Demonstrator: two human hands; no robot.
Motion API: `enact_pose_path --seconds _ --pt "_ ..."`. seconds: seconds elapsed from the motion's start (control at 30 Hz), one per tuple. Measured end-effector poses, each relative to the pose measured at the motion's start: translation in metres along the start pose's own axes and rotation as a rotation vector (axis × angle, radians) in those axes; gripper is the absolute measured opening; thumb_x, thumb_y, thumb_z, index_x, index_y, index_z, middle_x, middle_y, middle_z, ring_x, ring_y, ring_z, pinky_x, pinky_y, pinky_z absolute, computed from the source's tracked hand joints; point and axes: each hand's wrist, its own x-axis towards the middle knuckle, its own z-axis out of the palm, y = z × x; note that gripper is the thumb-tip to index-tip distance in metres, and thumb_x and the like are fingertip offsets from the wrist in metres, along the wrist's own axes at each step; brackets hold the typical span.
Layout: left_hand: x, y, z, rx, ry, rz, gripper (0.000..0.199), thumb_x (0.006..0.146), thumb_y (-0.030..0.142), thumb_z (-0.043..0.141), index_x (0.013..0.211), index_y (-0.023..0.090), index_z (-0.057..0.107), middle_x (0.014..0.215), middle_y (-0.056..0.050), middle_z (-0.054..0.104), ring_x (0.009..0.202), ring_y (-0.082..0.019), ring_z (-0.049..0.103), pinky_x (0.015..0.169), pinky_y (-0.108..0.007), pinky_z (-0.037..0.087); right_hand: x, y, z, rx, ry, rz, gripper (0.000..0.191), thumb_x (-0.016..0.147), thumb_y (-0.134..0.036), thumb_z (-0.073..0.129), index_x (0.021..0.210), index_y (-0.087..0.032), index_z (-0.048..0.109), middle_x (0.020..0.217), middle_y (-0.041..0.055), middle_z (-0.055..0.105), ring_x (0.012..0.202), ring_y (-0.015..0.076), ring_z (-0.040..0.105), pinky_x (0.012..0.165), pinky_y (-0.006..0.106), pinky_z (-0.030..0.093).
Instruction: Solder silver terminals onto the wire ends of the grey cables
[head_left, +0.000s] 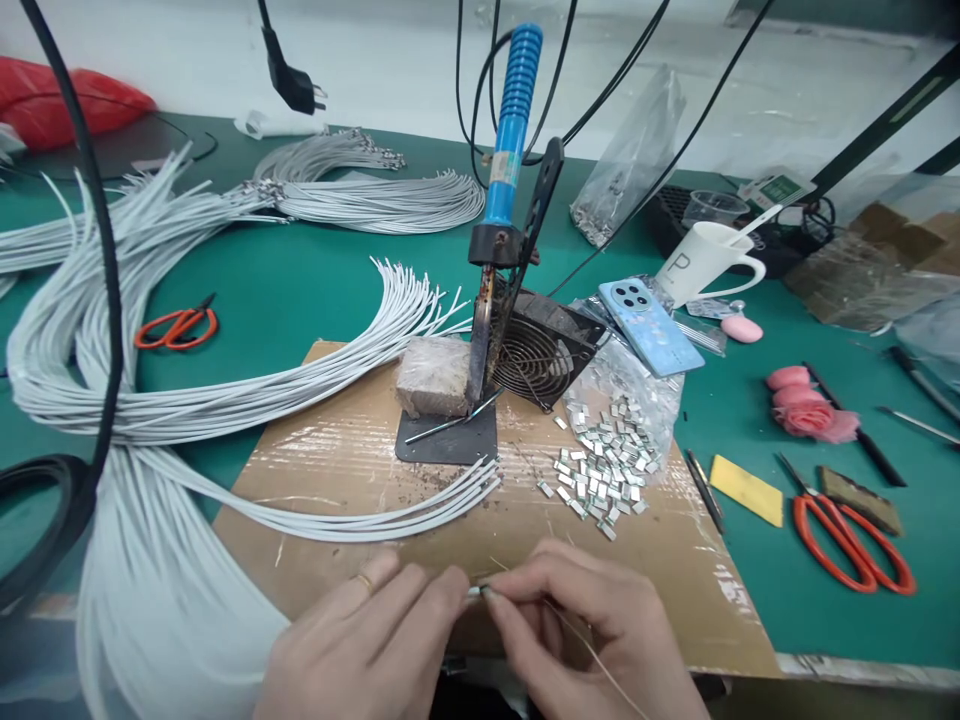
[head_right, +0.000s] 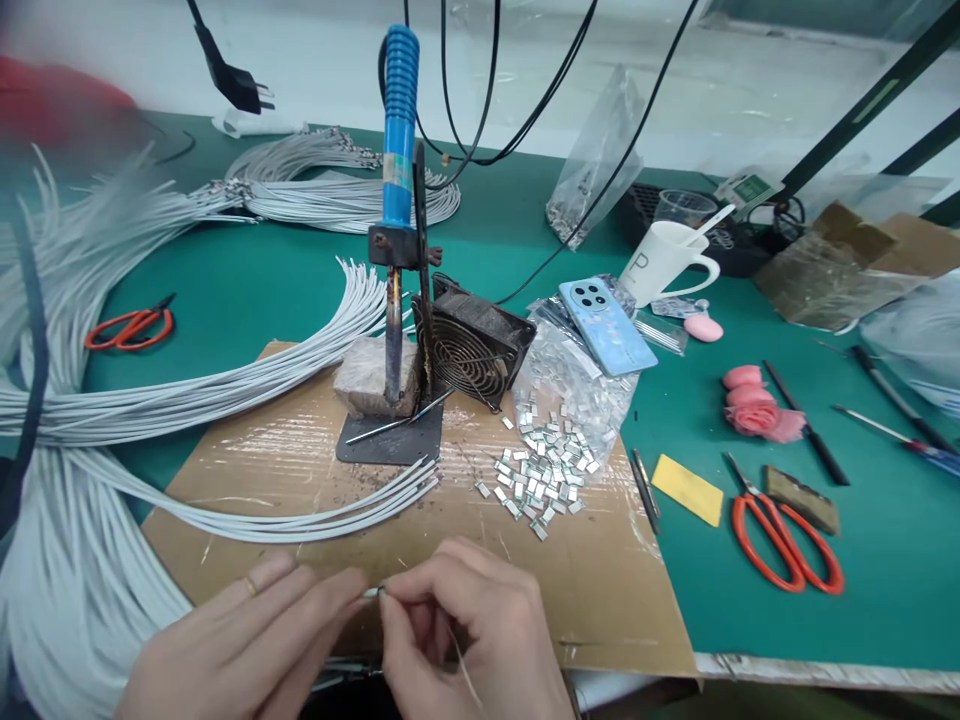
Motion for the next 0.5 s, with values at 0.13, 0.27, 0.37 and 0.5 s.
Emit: enact_pose_path --seconds 0.13,0.27,0.37,0.5 --pt "0.0 0.0 0.006 -0.023 0.006 0.013 0.036 0.095 0.005 0.049 0.126 0.013 0.066 0.102 -0.013 0.083 0.093 -0.035 0.074 0.093 -0.046 0.048 0.008 -0.004 -0.006 -0.263 0.021 -0.185 0.029 0.089 -0.017 0.054 0.062 -0.019 0.063 0.057 -0.0049 0.045 0.047 0.0084 0.044 0.045 0.023 0.032" --pt "0.02 0.009 0.001 -0.301 -0.046 -0.162 0.026 0.106 0.012 0.039 0.101 0.02 0.063 0.079 -0.001 0.073 0.068 -0.016 0.068 0.072 -0.026 0.051 0.008 -0.008 -0.003 0.072 0.031 0.131 0.023 0.086 -0.023 0.062 0.065 -0.02 0.072 0.058 -0.0048 0.051 0.048 0.0086 0.044 0.045 0.022 0.03" --pt "0.031 0.015 -0.006 -0.801 -0.158 -0.583 0.035 0.108 0.037 0.043 0.077 0.023 0.055 0.064 0.005 0.055 0.057 -0.013 0.052 0.054 -0.022 0.041 0.001 -0.005 0.018 0.292 0.187 0.24 0.023 0.085 -0.026 0.066 0.064 -0.02 0.072 0.057 -0.0048 0.052 0.047 0.0087 0.042 0.045 0.022 0.03" --pt "0.03 0.013 -0.008 -1.412 -0.156 -1.063 0.042 0.091 0.062 0.065 0.078 0.023 0.055 0.06 0.007 0.048 0.054 -0.012 0.031 0.053 -0.025 0.023 -0.005 0.005 0.053 0.139 0.522 -0.111 0.017 0.084 -0.008 0.069 0.076 -0.022 0.072 0.056 -0.0056 0.052 0.045 0.0085 0.043 0.045 0.022 0.034"
